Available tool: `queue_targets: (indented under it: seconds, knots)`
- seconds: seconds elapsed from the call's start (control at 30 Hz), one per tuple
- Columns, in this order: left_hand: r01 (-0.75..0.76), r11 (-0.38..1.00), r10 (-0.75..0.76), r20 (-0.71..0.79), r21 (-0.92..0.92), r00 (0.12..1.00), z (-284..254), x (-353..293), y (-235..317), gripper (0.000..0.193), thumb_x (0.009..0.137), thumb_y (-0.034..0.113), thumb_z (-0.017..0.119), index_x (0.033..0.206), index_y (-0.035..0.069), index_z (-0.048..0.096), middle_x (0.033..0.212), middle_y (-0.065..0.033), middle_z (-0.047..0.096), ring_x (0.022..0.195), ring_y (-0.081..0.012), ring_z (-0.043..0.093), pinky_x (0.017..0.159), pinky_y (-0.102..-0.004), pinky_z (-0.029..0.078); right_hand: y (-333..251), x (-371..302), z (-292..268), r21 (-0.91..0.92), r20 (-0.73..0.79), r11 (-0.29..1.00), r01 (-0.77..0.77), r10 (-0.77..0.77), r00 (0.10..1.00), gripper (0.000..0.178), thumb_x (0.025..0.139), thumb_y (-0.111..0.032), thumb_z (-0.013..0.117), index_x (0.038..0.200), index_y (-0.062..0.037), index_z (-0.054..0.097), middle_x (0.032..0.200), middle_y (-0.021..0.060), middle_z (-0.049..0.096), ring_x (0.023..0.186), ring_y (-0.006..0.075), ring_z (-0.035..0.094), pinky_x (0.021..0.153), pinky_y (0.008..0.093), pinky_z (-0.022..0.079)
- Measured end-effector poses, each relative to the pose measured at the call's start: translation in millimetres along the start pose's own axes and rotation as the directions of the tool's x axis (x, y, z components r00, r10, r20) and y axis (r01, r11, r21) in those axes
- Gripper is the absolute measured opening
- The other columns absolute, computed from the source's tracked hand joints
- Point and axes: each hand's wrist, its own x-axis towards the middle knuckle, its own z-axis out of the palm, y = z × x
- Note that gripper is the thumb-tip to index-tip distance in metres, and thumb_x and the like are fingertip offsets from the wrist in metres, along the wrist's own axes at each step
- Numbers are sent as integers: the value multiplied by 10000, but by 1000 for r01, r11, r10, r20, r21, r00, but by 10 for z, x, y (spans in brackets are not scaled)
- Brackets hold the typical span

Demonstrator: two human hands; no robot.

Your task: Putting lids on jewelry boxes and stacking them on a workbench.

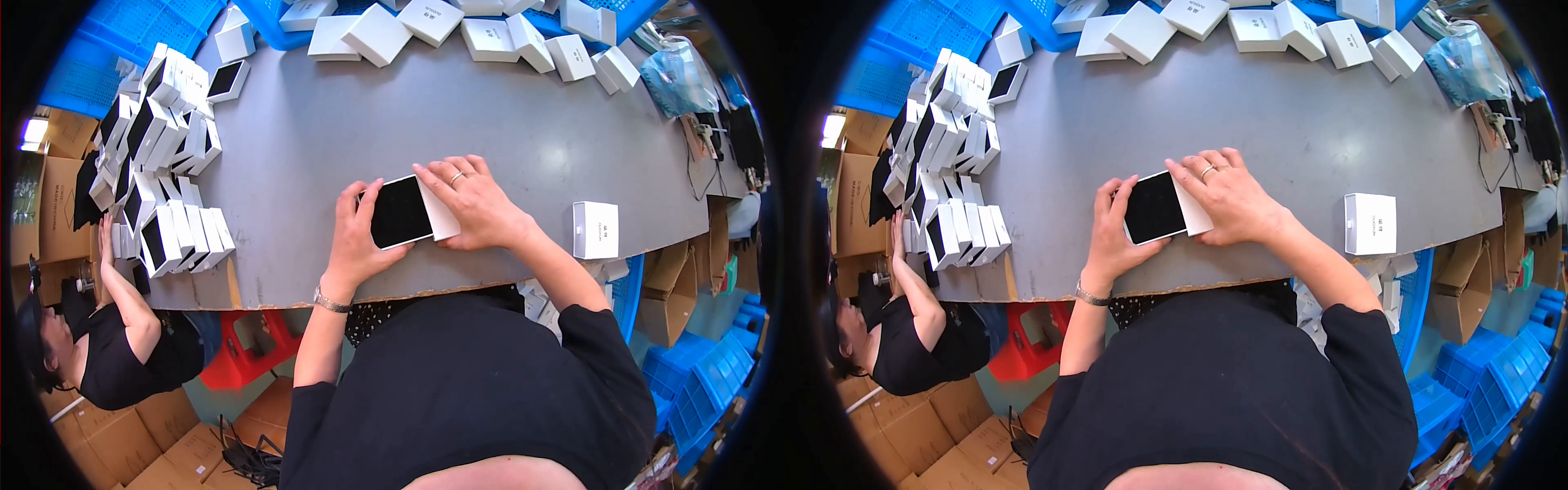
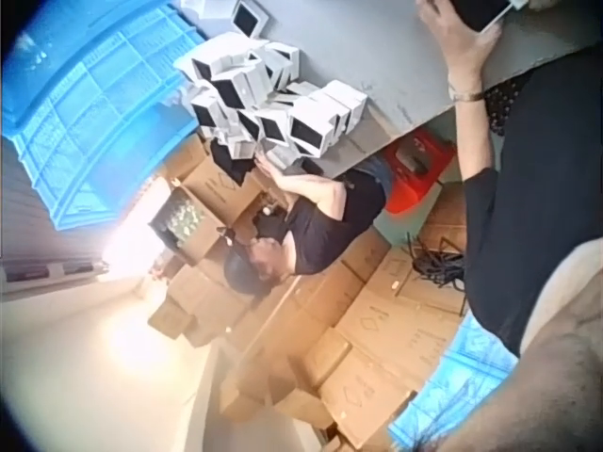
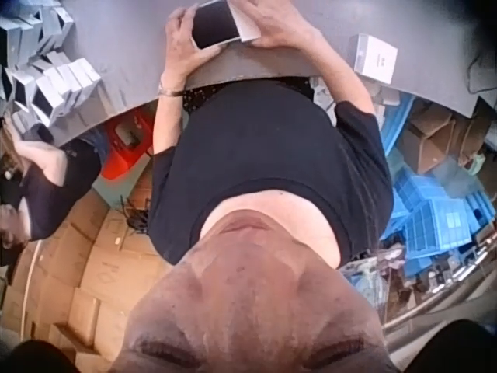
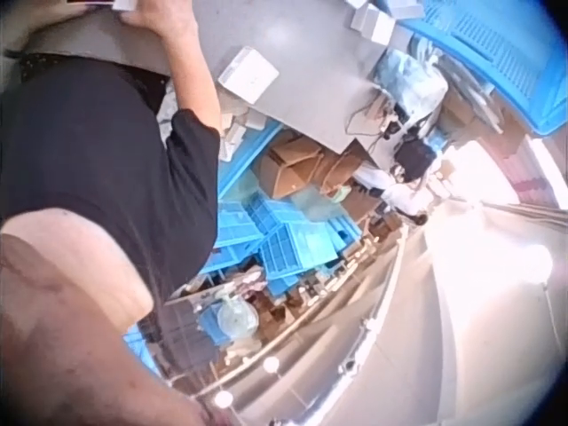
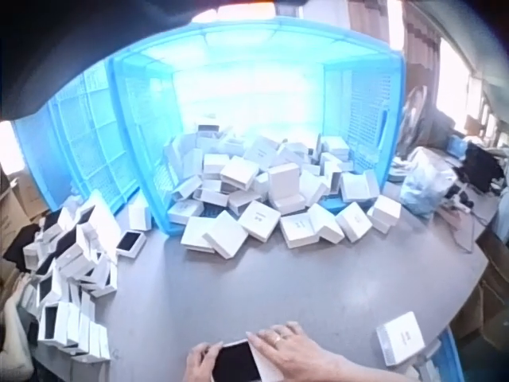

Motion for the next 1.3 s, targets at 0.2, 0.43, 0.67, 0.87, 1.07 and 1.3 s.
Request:
queue_targets:
  seconds: [0.2, 0.43, 0.67, 0.87, 1.07, 1.3]
  knots:
    - [-41, 998, 37, 66, 54, 997, -79, -65, 11, 955, 580, 242, 925, 1411, 42, 499, 1366, -190, 444, 1276, -382, 453, 1065, -468, 448, -54, 75, 21, -37, 0, 999, 34, -34, 999, 1134, 573, -353, 902, 1533, -36, 387, 1388, 165, 533, 1304, 349, 490, 1127, 496, 314]
    - [-68, 989, 78, 72, -134, 994, -53, -12, -42, 982, 591, 263, 941, 1427, 41, 476, 1407, -185, 406, 1330, -363, 422, 1086, -452, 430, -52, 75, 71, -35, -10, 998, 47, -48, 999, 1111, 559, -333, 892, 1516, -32, 414, 1361, 167, 547, 1283, 351, 504, 1116, 501, 320]
    - [-49, 916, 96, 99, -398, 990, 217, 82, 51, 1175, 782, 539, 793, 1615, 34, 136, 1523, -225, 256, 1449, -367, 266, 1189, -485, 284, -177, 207, 210, 96, -85, 993, 65, -57, 995, 1039, 602, -368, 870, 1486, -28, 443, 1370, 170, 533, 1291, 360, 493, 1108, 515, 320]
    - [-48, 675, -239, -280, -736, 930, 362, 101, -62, 895, 1052, 575, 385, 1636, 71, -70, 1722, -122, -33, 1585, -256, -77, 1268, -472, -2, -297, 42, -18, 30, -153, 999, 35, -31, 988, 1019, 595, -385, 878, 1486, -113, 466, 1464, 167, 462, 1354, 387, 428, 1169, 548, 264]
    - [-33, 834, -71, -167, -551, 983, 289, 201, 230, 743, 1001, 423, 564, 1582, 42, 302, 1656, -195, 226, 1549, -387, 152, 1244, -521, 133, -230, 47, 119, 41, 45, 999, 8, -10, 999, 976, 573, -248, 868, 1467, -150, 489, 1474, 169, 461, 1357, 388, 434, 1148, 550, 320]
    - [579, 480, 264, -738, 659, 621, -2061, -327, -474, 761, 800, 393, 803, 1399, 35, 501, 1422, -235, 431, 1366, -418, 366, 1142, -563, 307, 699, -1374, -531, -290, -206, 702, -650, 618, 759, 961, 594, -268, 860, 1470, -163, 478, 1339, 254, 585, 1357, 427, 455, 1152, 501, 331]
